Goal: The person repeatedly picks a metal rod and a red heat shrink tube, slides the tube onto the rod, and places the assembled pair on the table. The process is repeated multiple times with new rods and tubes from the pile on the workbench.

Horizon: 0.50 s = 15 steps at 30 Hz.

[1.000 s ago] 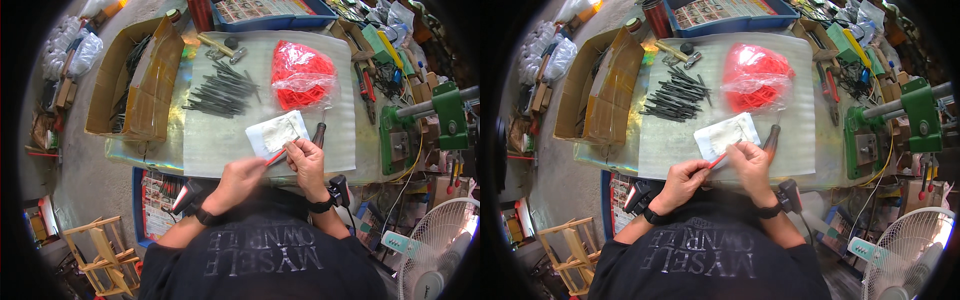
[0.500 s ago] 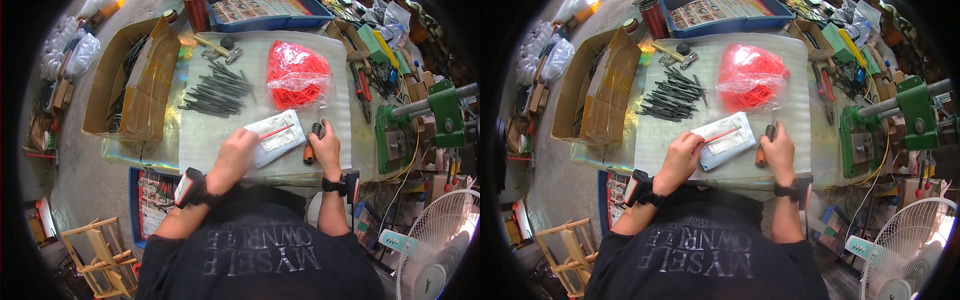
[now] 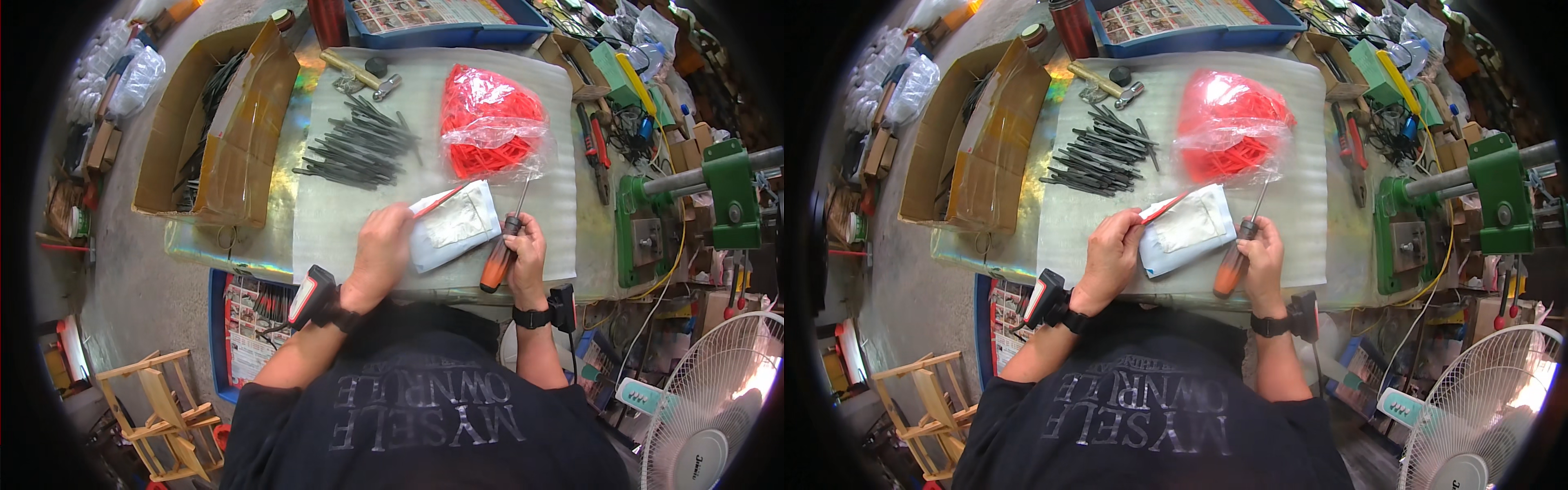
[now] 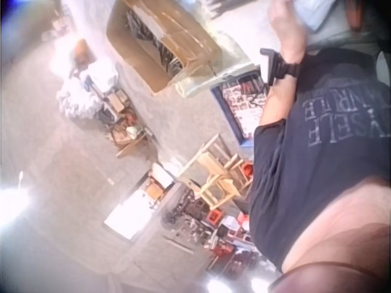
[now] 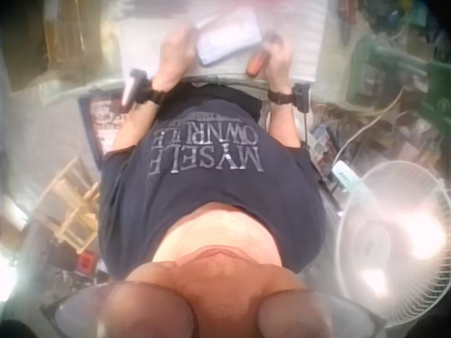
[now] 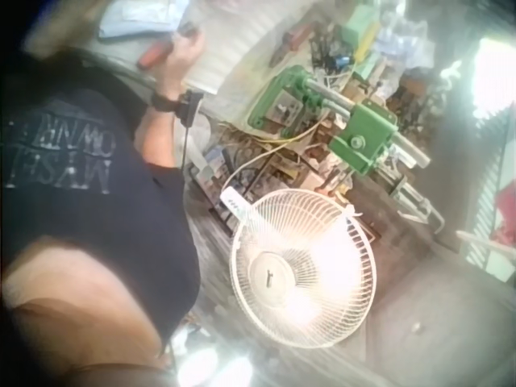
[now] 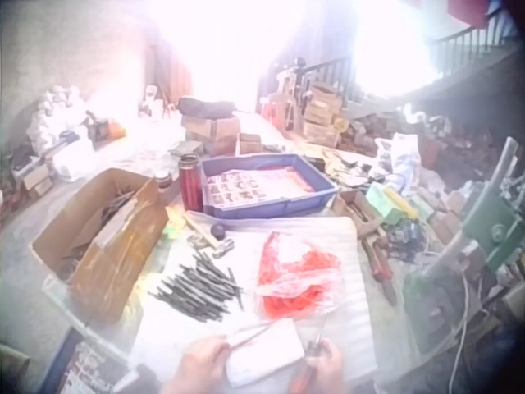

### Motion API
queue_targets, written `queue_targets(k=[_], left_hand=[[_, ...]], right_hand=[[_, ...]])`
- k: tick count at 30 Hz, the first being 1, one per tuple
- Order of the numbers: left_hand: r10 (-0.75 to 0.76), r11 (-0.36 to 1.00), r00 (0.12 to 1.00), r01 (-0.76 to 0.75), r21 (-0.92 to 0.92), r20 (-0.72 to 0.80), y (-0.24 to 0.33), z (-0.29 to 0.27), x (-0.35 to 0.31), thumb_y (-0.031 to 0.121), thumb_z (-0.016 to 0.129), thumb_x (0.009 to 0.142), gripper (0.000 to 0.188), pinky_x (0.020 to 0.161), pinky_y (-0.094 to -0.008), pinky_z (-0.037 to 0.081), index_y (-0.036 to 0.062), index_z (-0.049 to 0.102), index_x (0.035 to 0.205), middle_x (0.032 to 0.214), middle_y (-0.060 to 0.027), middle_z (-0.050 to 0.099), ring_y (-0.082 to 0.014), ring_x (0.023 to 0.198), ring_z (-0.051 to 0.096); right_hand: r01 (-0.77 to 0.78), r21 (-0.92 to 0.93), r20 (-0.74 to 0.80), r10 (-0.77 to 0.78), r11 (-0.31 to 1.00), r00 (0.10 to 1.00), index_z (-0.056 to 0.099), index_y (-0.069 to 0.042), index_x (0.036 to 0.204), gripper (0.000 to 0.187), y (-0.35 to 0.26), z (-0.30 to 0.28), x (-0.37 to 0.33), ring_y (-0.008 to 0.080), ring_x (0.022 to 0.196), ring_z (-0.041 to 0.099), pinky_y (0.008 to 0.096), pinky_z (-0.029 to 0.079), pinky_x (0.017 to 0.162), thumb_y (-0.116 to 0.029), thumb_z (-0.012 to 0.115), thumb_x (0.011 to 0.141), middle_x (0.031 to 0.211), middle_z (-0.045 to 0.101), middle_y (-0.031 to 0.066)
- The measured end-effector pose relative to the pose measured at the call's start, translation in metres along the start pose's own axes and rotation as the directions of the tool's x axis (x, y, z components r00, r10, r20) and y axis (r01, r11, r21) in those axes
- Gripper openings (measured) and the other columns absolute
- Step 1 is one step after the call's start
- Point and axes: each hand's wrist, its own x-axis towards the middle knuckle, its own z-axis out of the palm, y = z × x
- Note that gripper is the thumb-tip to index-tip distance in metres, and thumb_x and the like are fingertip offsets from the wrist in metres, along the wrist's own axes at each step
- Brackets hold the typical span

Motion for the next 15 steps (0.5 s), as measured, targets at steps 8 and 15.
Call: queue_targets(k=[8, 15], left_hand=[[0.004, 0.999, 1.000, -0.004, -0.033, 0.008, -0.005, 0.000, 0.002, 0.002, 0.060, 0.083, 0.010, 0.073, -0.0366, 0.048, -0.0001, 0.059, 0.092, 0.095, -0.0153, 0.064, -0.0323, 0.085, 0.060], [0.073, 0.997, 0.996, -0.071, -0.042, 0.056, -0.008, -0.001, 0.008, 0.002, 0.060, 0.082, 0.009, 0.073, -0.0368, 0.048, 0.0000, 0.059, 0.091, 0.096, -0.0153, 0.064, -0.0323, 0.085, 0.060]], right_hand=[[0.061, -0.016, -0.035, -0.061, 0.998, 0.998, 0.046, 0.003, 0.114, 0.043, 0.010, -0.002, -0.018, 0.0188, 0.094, 0.056, 0.0295, 0.047, 0.081, -0.005, 0.047, 0.072, 0.102, 0.054, 0.0107], [0.045, 0.038, -0.074, -0.042, 0.998, 0.996, 0.045, 0.001, 0.114, 0.044, 0.019, -0.004, -0.044, 0.0187, 0.091, 0.056, 0.0300, 0.046, 0.082, -0.009, 0.051, 0.071, 0.100, 0.056, 0.0118]])
